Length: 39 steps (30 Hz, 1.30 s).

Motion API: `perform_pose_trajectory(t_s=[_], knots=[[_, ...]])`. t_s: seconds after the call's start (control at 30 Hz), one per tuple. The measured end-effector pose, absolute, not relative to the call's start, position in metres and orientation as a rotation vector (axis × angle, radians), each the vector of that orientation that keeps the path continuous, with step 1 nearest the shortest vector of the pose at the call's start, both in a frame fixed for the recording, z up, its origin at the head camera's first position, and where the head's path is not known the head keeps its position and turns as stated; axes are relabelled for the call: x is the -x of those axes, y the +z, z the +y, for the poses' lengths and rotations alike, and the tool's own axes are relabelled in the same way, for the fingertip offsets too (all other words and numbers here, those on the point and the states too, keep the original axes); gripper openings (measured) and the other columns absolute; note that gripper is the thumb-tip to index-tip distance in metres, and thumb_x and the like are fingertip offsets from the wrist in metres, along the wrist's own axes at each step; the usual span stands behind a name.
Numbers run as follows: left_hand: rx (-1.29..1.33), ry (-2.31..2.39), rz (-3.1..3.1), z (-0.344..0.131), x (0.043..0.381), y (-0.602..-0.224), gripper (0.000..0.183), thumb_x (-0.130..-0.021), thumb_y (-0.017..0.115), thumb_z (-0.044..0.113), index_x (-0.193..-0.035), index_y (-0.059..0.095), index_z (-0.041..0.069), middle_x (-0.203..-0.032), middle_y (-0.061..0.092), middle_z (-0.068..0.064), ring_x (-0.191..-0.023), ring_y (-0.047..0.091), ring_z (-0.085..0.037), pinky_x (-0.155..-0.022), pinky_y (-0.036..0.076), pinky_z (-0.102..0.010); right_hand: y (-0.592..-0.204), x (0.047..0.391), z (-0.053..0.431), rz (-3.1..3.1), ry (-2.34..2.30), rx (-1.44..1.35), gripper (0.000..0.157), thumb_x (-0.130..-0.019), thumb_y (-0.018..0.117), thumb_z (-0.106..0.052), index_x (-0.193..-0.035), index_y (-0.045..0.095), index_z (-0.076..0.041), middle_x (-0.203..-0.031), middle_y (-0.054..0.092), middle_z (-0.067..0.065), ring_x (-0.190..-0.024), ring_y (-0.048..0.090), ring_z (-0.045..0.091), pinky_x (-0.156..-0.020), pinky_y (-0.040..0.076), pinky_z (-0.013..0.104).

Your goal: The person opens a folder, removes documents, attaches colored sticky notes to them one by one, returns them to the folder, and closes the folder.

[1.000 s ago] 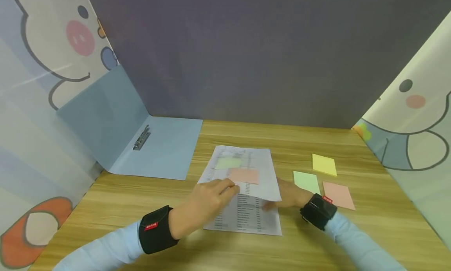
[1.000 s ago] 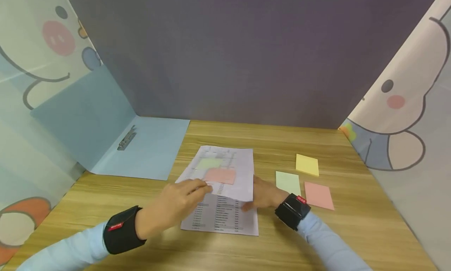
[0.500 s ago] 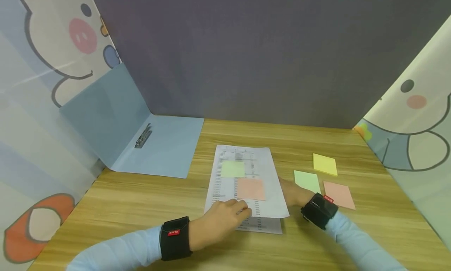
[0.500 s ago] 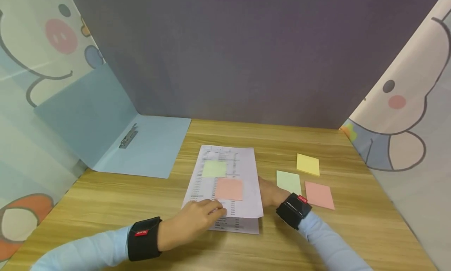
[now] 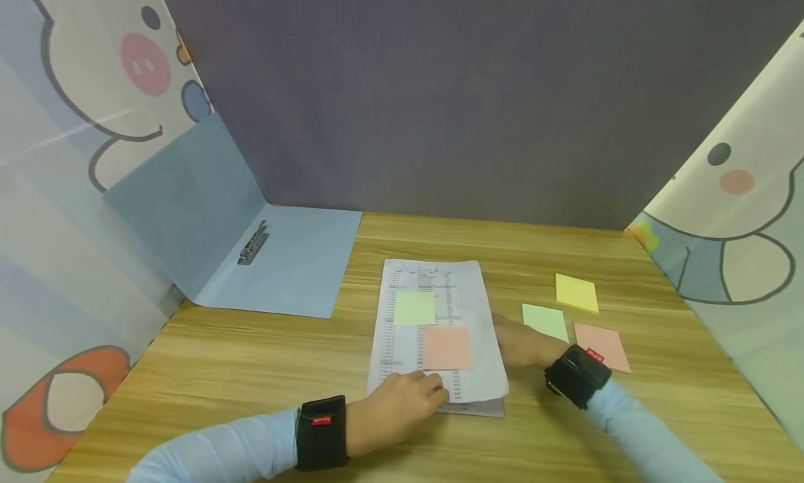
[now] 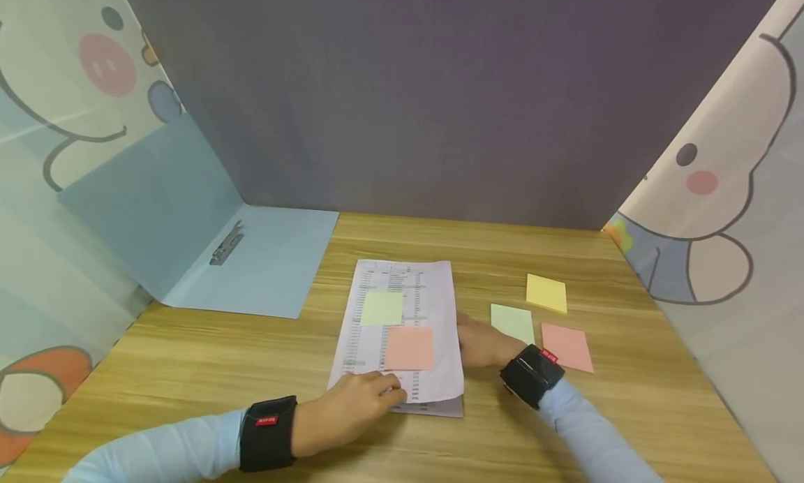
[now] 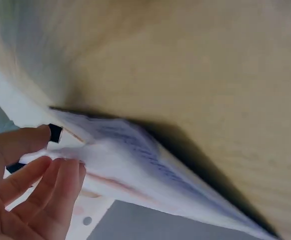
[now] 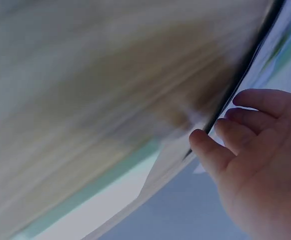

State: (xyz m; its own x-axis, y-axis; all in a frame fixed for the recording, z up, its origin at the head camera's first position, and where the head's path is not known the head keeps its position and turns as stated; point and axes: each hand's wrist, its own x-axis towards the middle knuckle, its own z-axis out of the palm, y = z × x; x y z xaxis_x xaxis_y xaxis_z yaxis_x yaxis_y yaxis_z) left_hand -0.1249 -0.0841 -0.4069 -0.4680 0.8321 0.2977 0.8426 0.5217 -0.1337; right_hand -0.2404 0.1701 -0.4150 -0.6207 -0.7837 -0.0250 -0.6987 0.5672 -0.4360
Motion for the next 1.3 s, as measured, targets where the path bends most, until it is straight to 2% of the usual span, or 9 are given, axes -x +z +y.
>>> perform_pose_trajectory(t_s=[0.13,0.23,0.33,0.43,0.53,0.67,0.83,1.07,1.3], knots=[[1.432,-0.13,-2.525,-0.083,0.123,-0.405,0.022,-0.078,0.068,0.017,-0.099,0.066,0.018,-0.095,0.064,0.007,-0.078,0.062,-0.004,-0.059,0.049,-0.012,-0.408,0.241,0.183,2.598,-0.573,1.005,0.097,-0.075,0.072,-0.041,-0.146,0.018,-0.004,-0.152,0.015,0.017,-0.136,0.021,0.039,-0.106,0.025,0.054],[1.361,-0.477,-2.758,-0.093,0.129,-0.392,0.027,-0.082,0.065,0.021,-0.108,0.064,0.015,-0.106,0.064,0.004,-0.094,0.062,-0.009,-0.077,0.051,-0.02,-0.401,0.239,0.192,2.617,-0.592,0.847,0.09,-0.077,0.071,-0.024,-0.144,0.018,0.004,-0.151,0.011,0.022,-0.135,0.019,0.045,-0.105,0.023,0.058],[0.989,-1.119,-2.973,-0.114,0.149,-0.375,0.04,-0.086,0.062,0.019,-0.123,0.055,0.009,-0.124,0.056,-0.004,-0.115,0.053,-0.021,-0.095,0.044,-0.037,-0.396,0.237,0.199,2.588,-0.715,0.782,0.071,-0.085,0.063,-0.014,-0.139,0.024,0.01,-0.147,0.019,0.027,-0.13,0.027,0.048,-0.102,0.028,0.057],[0.47,-1.732,-2.926,-0.142,0.179,-0.369,0.051,-0.089,0.057,0.014,-0.136,0.04,0.005,-0.14,0.039,-0.014,-0.129,0.037,-0.034,-0.102,0.034,-0.051,-0.393,0.237,0.203,2.504,-0.918,0.647,0.058,-0.09,0.056,-0.013,-0.136,0.031,0.011,-0.14,0.033,0.029,-0.126,0.035,0.047,-0.1,0.034,0.055],[0.095,-2.135,-2.801,-0.165,0.204,-0.373,0.059,-0.091,0.049,0.01,-0.143,0.023,0.002,-0.147,0.023,-0.021,-0.134,0.026,-0.04,-0.104,0.03,-0.053,-0.391,0.237,0.204,2.341,-1.163,0.442,0.052,-0.093,0.05,-0.012,-0.135,0.031,0.012,-0.137,0.037,0.031,-0.126,0.037,0.044,-0.099,0.038,0.049],[-0.134,-2.446,-2.724,-0.178,0.217,-0.383,0.063,-0.09,0.044,0.004,-0.143,0.012,-0.005,-0.147,0.016,-0.027,-0.133,0.024,-0.042,-0.102,0.036,-0.05,-0.391,0.237,0.201,2.079,-1.426,0.253,0.054,-0.095,0.045,-0.009,-0.137,0.021,0.016,-0.14,0.028,0.034,-0.128,0.036,0.039,-0.098,0.042,0.039],[-0.204,-2.564,-2.676,-0.176,0.217,-0.391,0.062,-0.09,0.045,0.001,-0.141,0.011,-0.009,-0.143,0.022,-0.03,-0.131,0.026,-0.042,-0.094,0.042,-0.052,-0.39,0.237,0.194,1.898,-1.569,0.133,0.055,-0.094,0.046,-0.006,-0.136,0.019,0.018,-0.14,0.028,0.034,-0.125,0.044,0.033,-0.098,0.042,0.038],[-0.039,-2.549,-2.736,-0.169,0.215,-0.393,0.045,-0.094,0.046,0.009,-0.136,0.036,-0.004,-0.13,0.046,-0.022,-0.128,0.033,-0.037,-0.089,0.046,-0.049,-0.392,0.239,0.184,1.744,-1.673,0.01,0.05,-0.094,0.041,0.001,-0.135,0.019,0.018,-0.129,0.044,0.026,-0.107,0.055,0.019,-0.1,0.041,0.039],[-0.021,-2.525,-2.723,-0.165,0.211,-0.395,0.045,-0.093,0.043,0.006,-0.136,0.035,-0.004,-0.127,0.05,-0.02,-0.124,0.041,-0.034,-0.089,0.046,-0.047,-0.403,0.236,0.172,1.783,-1.629,0.072,0.047,-0.095,0.042,-0.005,-0.135,0.027,0.014,-0.115,0.06,0.012,-0.098,0.061,0.017,-0.088,0.05,0.033]])
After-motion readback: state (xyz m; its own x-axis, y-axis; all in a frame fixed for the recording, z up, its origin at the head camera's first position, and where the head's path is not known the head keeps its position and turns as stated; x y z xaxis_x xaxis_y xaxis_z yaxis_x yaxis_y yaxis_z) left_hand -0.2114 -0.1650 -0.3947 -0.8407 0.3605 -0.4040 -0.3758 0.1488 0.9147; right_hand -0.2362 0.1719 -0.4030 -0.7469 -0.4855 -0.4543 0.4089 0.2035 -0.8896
